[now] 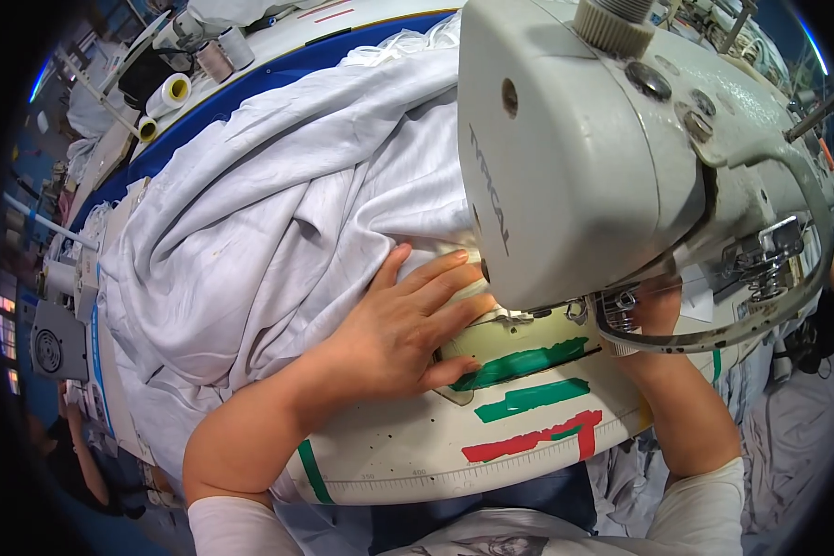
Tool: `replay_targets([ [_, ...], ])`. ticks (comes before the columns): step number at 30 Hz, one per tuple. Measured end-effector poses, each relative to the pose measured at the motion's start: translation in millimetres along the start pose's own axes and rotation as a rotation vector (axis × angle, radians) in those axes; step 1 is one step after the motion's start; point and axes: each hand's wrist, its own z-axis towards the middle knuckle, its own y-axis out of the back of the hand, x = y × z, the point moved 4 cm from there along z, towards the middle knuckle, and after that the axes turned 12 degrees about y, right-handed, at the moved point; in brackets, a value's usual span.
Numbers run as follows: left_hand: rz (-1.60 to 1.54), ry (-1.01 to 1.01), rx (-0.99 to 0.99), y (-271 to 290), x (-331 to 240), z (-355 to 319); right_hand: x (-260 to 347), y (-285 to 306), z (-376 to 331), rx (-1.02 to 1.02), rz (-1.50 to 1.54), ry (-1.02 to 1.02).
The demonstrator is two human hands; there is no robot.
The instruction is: The recorder is using an industrial sewing machine to sew the edges of white fabric to create pillowcases.
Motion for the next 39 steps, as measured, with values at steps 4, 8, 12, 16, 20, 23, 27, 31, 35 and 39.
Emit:
replay_targets([
  [4, 0.008, 0.003, -0.026, -0.4, 0.3, -2.3, -2.0, -4.3, -2.9, -0.009, 0.188, -0.165],
  [8, 0.01, -0.022, -0.085, -0.4, 0.5, -1.2, 2.7, -1.1, -0.5, -0.033, 0.376, -0.158],
  [12, 0.011, 0.058, -0.146, 9.5, 6.6, -18.9, 12.3, 16.1, 0.8, 0.072, 0.041, -0.112],
  [16, 0.068, 0.186, -0.347, 36.5, 15.7, -87.4, 40.8, 38.7, -14.5, -0.01, 0.16, -0.205],
  [20, 0.016, 0.406, -0.451, 40.4, 29.4, -161.3, 77.1, 42.7, -35.9, 0.014, 0.25, -0.287],
  [23, 0.192, 0.468, -0.558, 36.1, 39.1, -194.7, 103.6, 37.9, -38.3, 0.063, 0.295, -0.174],
  [27, 0.405, 0.498, -0.638, 25.4, 45.6, -198.1, 142.0, 25.1, -33.1, 0.138, 0.362, -0.04],
  [31, 0.572, 0.373, -0.759, 42.8, 35.1, -174.6, 177.3, 20.6, -32.0, 0.141, 0.457, 0.059],
  [35, 0.503, 0.4, -1.138, 105.4, 21.5, -169.1, 199.2, 24.7, -22.9, 0.081, 0.444, 0.114],
  [39, -0.036, 0.362, -0.771, 101.8, -43.1, -180.0, 209.2, 34.6, 5.4, -0.097, 0.219, 0.151],
])
